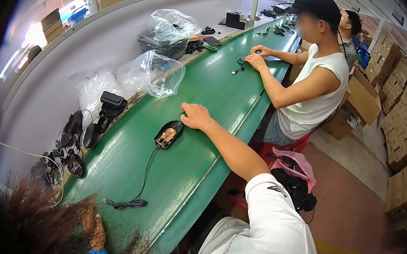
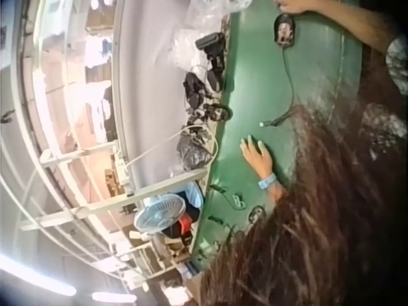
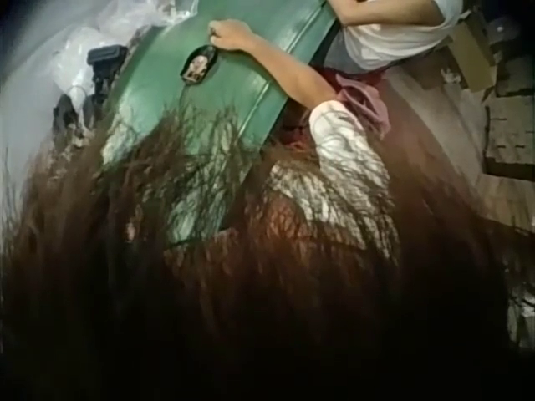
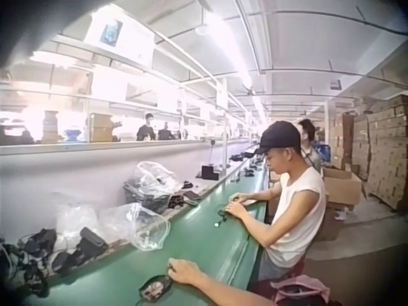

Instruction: The worker is assembling internal components and shells of computer mice on a factory assembly line.

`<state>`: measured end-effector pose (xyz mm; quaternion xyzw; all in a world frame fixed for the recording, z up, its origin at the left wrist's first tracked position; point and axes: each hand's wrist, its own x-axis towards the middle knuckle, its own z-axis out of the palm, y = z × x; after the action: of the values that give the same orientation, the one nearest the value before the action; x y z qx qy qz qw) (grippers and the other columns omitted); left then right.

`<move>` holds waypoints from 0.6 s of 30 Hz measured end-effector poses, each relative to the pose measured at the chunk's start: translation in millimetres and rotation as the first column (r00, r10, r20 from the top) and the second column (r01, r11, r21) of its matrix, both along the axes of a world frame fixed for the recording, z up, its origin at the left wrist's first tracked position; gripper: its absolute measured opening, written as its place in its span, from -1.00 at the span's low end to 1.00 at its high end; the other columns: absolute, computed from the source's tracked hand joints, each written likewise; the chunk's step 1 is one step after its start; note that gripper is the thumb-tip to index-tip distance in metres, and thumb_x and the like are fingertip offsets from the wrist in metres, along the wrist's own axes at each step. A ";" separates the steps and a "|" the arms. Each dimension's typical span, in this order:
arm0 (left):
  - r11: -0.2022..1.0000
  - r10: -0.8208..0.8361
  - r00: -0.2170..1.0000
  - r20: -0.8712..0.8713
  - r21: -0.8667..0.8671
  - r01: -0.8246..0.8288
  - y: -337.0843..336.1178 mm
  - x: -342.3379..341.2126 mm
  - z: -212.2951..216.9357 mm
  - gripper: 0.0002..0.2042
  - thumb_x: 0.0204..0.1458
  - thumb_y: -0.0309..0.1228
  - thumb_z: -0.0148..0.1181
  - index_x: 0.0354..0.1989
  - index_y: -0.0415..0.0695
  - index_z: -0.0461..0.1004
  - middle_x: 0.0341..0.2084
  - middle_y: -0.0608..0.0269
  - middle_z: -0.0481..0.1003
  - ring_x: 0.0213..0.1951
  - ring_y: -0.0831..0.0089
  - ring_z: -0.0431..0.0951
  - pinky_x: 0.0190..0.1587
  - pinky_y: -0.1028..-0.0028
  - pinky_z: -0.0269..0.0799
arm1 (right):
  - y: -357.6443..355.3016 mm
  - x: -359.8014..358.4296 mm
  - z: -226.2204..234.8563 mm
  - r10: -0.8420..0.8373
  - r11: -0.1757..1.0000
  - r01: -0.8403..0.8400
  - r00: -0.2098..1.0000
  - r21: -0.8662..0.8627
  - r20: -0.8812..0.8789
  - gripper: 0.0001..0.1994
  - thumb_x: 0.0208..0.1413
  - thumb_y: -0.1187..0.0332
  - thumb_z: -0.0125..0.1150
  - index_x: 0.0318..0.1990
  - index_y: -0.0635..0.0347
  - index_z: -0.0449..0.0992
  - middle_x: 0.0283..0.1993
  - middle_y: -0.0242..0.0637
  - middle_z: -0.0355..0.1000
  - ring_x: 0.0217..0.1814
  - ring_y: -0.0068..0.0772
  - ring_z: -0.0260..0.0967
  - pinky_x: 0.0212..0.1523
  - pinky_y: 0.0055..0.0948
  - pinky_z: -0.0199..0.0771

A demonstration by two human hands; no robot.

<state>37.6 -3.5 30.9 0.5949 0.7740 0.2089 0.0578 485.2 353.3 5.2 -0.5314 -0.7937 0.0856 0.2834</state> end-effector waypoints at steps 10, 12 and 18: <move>0.997 -0.058 0.992 -0.116 0.043 0.063 -0.1 -12.8 -20.1 -0.53 0.24 -0.38 -0.01 0.33 -0.25 0.33 0.41 -0.14 0.19 0.46 -0.13 0.10 0.47 -0.01 -0.04 | 62.7 15.0 -15.6 -0.014 0.999 0.023 0.965 0.033 -0.262 -0.79 0.07 0.31 0.13 -0.18 0.18 0.52 -0.34 0.04 0.56 -0.25 0.18 0.55 -0.17 0.02 0.55; 0.948 -0.198 0.890 -0.411 0.150 0.280 10.3 -42.8 -31.6 -0.52 0.26 -0.32 0.02 0.32 -0.24 0.35 0.38 -0.19 0.22 0.42 -0.19 0.14 0.44 -0.03 0.02 | 95.8 28.1 -22.5 -0.181 0.974 0.208 0.952 0.089 -0.248 -0.81 0.11 0.32 0.10 -0.21 0.21 0.52 -0.36 0.10 0.55 -0.26 0.26 0.53 -0.19 0.08 0.54; 0.503 -0.261 0.376 -0.889 0.207 0.839 37.7 -80.6 -41.3 -0.51 0.27 -0.22 0.10 0.29 -0.24 0.40 0.31 -0.28 0.30 0.34 -0.27 0.26 0.37 -0.04 0.17 | 208.6 88.4 -32.9 -0.439 0.822 0.557 0.754 0.121 -0.488 -0.81 0.23 0.32 -0.01 -0.21 0.20 0.50 -0.30 0.16 0.54 -0.20 0.31 0.51 -0.13 0.14 0.51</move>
<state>-43.0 34.2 -10.4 0.8397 0.3223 0.1487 -0.4111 573.7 561.9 -27.7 -0.6498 -0.5408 0.0193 0.5338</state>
